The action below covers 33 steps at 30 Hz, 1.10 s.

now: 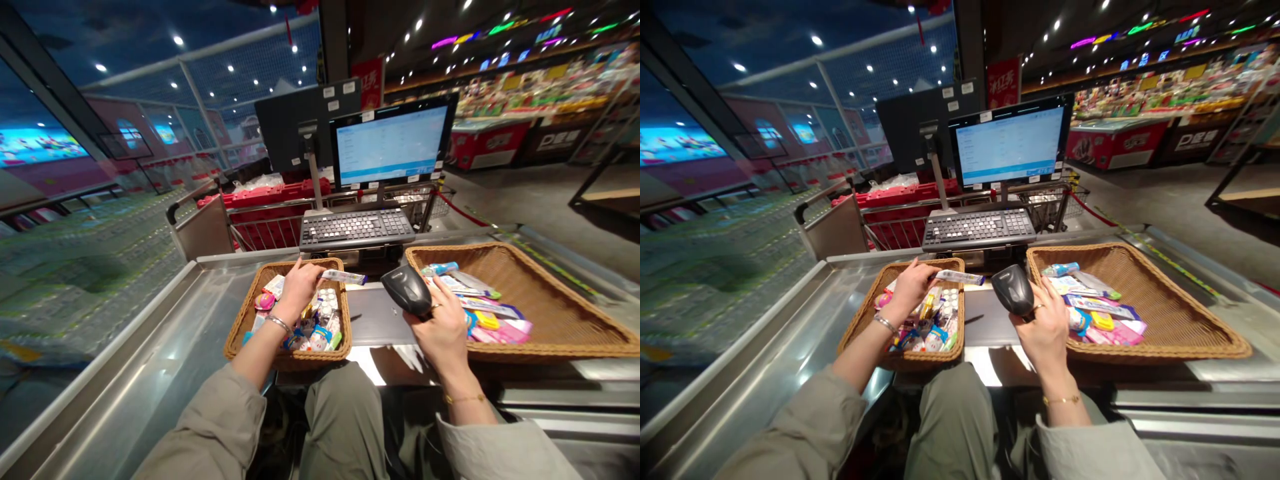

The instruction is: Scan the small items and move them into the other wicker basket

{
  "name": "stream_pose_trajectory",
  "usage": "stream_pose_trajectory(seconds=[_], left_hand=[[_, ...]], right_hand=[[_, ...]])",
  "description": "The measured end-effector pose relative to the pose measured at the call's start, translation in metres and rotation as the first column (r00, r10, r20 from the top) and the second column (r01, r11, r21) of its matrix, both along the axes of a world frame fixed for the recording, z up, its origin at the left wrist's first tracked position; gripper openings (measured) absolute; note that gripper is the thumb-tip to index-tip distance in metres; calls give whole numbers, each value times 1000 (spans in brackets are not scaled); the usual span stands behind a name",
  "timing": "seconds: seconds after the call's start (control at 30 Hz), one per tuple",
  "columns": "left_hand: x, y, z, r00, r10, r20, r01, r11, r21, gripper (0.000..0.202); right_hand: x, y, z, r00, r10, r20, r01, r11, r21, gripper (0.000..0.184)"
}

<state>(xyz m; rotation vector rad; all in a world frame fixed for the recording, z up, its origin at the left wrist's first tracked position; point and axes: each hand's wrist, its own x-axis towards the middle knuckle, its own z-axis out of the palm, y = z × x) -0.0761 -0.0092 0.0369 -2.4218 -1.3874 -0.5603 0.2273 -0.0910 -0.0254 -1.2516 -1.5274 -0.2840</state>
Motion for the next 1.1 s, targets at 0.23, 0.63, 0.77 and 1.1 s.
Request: stream_pose_trajectory(seconds=[0.23,0.63,0.77,1.1], left_hand=[[7,-5,-29,991,60,-122,-60,998,-2,24],[11,-9,-38,992,64,-108,-53,993,104,32],[11,-9,-40,993,66,-101,-55,992,112,32],[12,-8,-42,996,45,-81,-34,990,136,35]], right_hand=[[-10,1,-1,990,125,67,-123,992,-27,33],[-23,-2,-2,957,249,147,-233,966,-113,31],[-24,-1,-2,949,265,168,-250,963,-105,31],[-27,-2,-2,951,264,164,-240,959,-150,36]])
